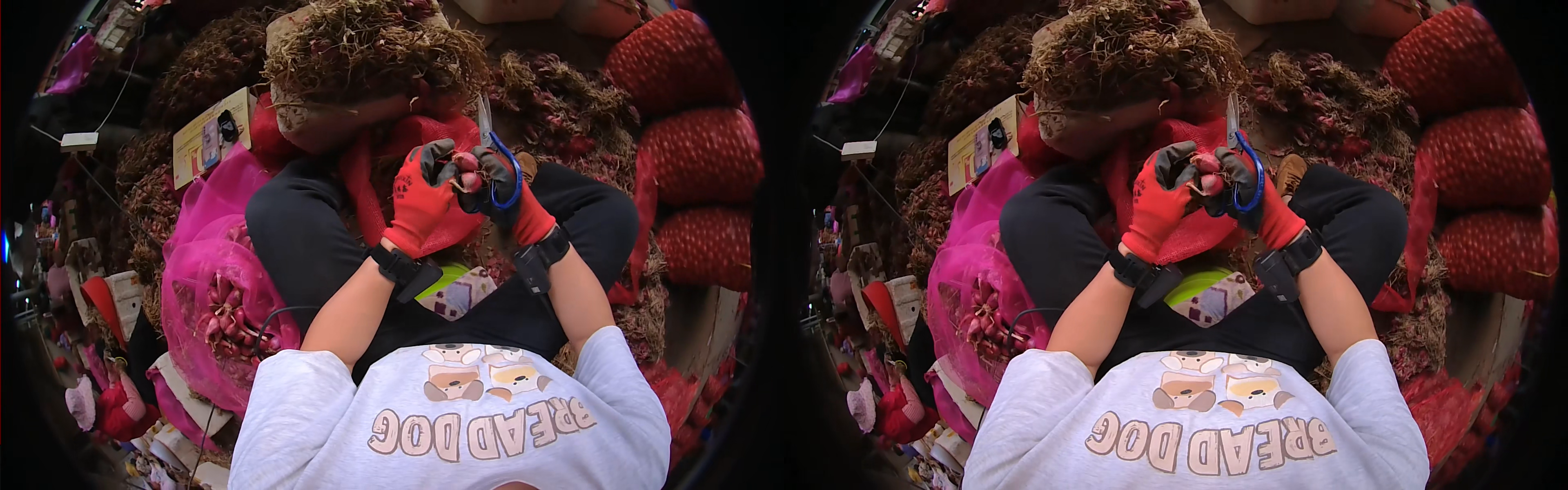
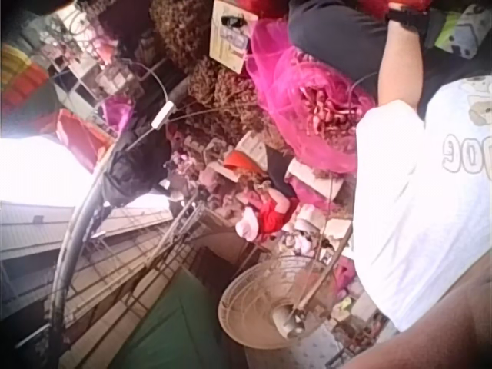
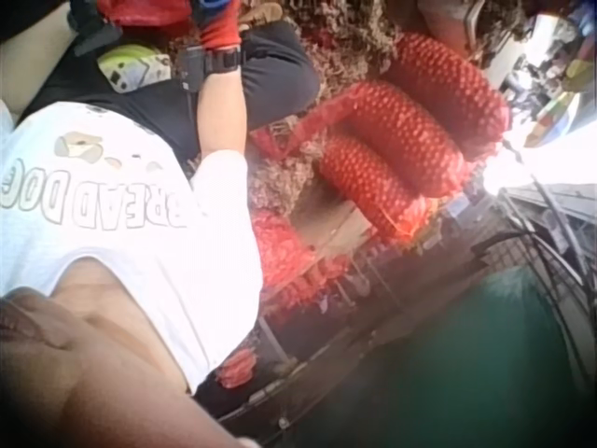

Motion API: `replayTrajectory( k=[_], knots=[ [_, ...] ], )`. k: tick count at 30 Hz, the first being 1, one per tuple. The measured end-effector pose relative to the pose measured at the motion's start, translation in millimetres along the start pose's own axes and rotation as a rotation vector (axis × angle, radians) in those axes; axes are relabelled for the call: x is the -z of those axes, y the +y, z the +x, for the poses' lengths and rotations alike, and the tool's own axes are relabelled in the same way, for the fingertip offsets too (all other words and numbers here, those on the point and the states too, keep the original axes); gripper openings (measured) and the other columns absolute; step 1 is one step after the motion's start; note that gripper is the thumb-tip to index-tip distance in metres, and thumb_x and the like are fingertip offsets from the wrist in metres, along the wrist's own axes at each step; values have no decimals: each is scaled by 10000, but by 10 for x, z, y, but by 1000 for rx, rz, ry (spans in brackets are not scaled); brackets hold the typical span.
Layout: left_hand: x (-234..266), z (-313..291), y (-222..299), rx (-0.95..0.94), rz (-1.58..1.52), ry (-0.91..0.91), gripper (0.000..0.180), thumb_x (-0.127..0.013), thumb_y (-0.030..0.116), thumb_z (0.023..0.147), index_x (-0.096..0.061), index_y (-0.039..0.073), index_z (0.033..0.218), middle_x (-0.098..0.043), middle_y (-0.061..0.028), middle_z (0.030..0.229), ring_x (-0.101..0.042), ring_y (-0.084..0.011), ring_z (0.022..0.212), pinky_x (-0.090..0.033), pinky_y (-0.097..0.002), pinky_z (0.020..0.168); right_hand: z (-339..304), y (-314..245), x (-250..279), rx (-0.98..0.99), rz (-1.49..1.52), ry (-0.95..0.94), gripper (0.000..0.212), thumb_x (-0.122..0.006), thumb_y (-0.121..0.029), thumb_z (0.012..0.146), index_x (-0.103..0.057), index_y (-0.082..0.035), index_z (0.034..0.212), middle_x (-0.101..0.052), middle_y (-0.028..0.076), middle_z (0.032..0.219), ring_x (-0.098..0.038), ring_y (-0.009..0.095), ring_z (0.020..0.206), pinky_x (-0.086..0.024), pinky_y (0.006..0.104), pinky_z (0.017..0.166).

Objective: Trimming the roots and stalks of red onions using scissors.

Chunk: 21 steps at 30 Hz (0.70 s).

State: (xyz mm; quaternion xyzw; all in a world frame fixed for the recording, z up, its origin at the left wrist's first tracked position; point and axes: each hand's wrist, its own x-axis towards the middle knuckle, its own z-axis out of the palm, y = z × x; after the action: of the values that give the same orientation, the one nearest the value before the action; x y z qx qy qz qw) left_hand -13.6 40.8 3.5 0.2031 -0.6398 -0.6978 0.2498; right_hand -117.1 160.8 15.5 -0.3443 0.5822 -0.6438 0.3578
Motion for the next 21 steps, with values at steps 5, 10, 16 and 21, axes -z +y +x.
replayTrajectory(
  k=[5, 10, 16, 21],
  knots=[
    [100, 46, 124, 93, -182, -164, 282, -530, 6, 826, -553, 11, 1107, -605, -50, 1016, -580, -116, 917, -469, -252, 828, -20, -141, -41, -311, 282, -40, 299, -477, -259, 930, -529, -32, 1117, -573, 39, 847, -535, 94, 631, -433, 226, 545],
    [301, 136, 358, 379, -284, -279, 301, -535, 30, 823, -558, 8, 1122, -615, -45, 997, -571, -103, 912, -464, -239, 812, 86, 61, 55, -145, 113, 102, 396, -518, -244, 905, -497, -2, 1218, -615, 52, 908, -557, 98, 624, -452, 231, 570],
    [220, 60, 221, 250, -165, -153, 430, -599, -35, 766, -518, 13, 1186, -596, -43, 994, -561, -107, 913, -454, -247, 814, 109, -203, -37, -218, 328, 73, 356, -616, -220, 861, -562, 25, 1113, -621, 66, 972, -615, 131, 868, -497, 246, 756],
    [49, 24, 227, -165, 280, -32, 431, -630, -23, 773, -503, 7, 1184, -570, -32, 960, -556, -109, 866, -453, -247, 820, 46, -7, 82, -191, 514, 141, 404, -554, -253, 890, -521, 31, 1176, -606, 87, 1062, -604, 138, 903, -497, 261, 750]
  ],
)
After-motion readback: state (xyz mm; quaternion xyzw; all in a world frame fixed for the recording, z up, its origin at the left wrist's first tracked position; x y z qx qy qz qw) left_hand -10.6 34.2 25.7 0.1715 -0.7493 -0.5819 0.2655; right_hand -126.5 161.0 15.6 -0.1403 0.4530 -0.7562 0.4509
